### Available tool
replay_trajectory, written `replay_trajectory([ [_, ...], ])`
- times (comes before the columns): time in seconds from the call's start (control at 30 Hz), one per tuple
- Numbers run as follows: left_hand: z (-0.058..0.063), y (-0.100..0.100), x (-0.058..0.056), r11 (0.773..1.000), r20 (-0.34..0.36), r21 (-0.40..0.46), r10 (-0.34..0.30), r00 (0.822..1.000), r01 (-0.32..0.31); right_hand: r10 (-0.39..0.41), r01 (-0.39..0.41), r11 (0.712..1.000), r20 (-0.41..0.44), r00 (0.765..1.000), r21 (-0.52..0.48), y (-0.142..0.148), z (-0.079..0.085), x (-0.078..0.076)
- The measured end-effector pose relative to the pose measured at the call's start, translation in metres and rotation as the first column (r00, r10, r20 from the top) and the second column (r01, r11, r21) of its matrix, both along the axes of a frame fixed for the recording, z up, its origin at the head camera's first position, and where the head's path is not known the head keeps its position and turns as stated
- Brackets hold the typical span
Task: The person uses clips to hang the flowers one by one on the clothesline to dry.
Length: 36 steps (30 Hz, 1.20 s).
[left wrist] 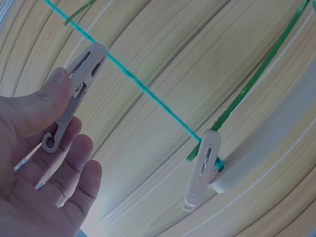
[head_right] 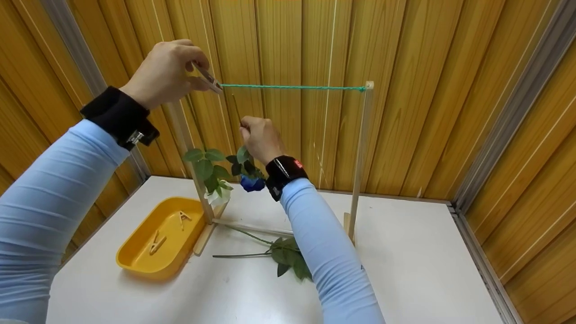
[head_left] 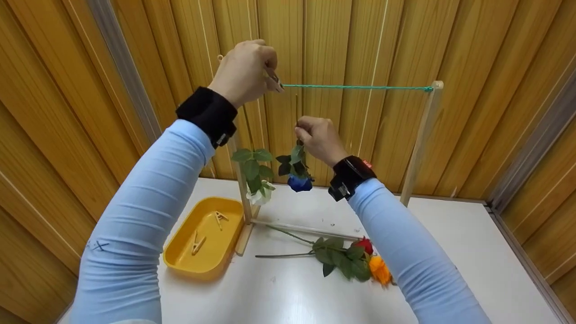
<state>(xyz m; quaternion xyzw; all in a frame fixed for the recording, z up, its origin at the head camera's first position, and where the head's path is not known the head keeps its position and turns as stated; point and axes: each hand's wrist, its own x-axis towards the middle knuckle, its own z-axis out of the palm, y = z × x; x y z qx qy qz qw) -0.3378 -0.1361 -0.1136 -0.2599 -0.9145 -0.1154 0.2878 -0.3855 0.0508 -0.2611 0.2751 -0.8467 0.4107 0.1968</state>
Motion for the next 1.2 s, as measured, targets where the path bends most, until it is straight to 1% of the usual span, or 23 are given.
replay_trajectory([
  [0.2, 0.007, 0.000, -0.003, 0.999, 0.009, 0.023, 0.035, 0.999, -0.036, -0.006, 0.007, 1.000, 0.022, 1.000, -0.011, -0.004, 0.004, -0.003],
  [0.33, 0.010, 0.003, -0.008, 0.998, 0.009, 0.055, 0.026, 1.000, -0.027, -0.011, 0.012, 1.000, 0.028, 1.000, -0.017, -0.008, 0.005, -0.005],
  [0.47, 0.012, 0.008, -0.013, 0.994, 0.046, 0.103, 0.033, 0.998, -0.038, -0.031, 0.032, 0.999, 0.042, 0.999, -0.021, -0.012, 0.007, -0.007],
  [0.57, 0.012, 0.011, -0.017, 0.989, 0.073, 0.131, 0.053, 0.996, -0.062, -0.059, 0.059, 0.998, 0.051, 0.997, -0.014, -0.014, 0.010, -0.008],
  [0.77, 0.012, 0.012, -0.023, 0.986, 0.070, 0.148, 0.067, 0.995, -0.077, -0.082, 0.081, 0.997, 0.064, 0.995, 0.007, -0.014, 0.020, -0.010],
  [0.93, 0.010, 0.012, -0.025, 0.983, 0.080, 0.171, 0.051, 0.995, -0.064, -0.089, 0.087, 0.996, 0.061, 0.994, 0.027, -0.013, 0.025, -0.010],
  [1.0, 0.009, 0.012, -0.025, 0.982, 0.093, 0.180, 0.044, 0.995, -0.060, -0.095, 0.093, 0.995, 0.071, 0.993, 0.038, -0.013, 0.025, -0.010],
  [1.2, 0.008, 0.017, -0.027, 0.981, 0.136, 0.176, 0.059, 0.989, -0.083, -0.112, 0.107, 0.993, 0.102, 0.988, 0.050, -0.014, 0.024, -0.010],
])
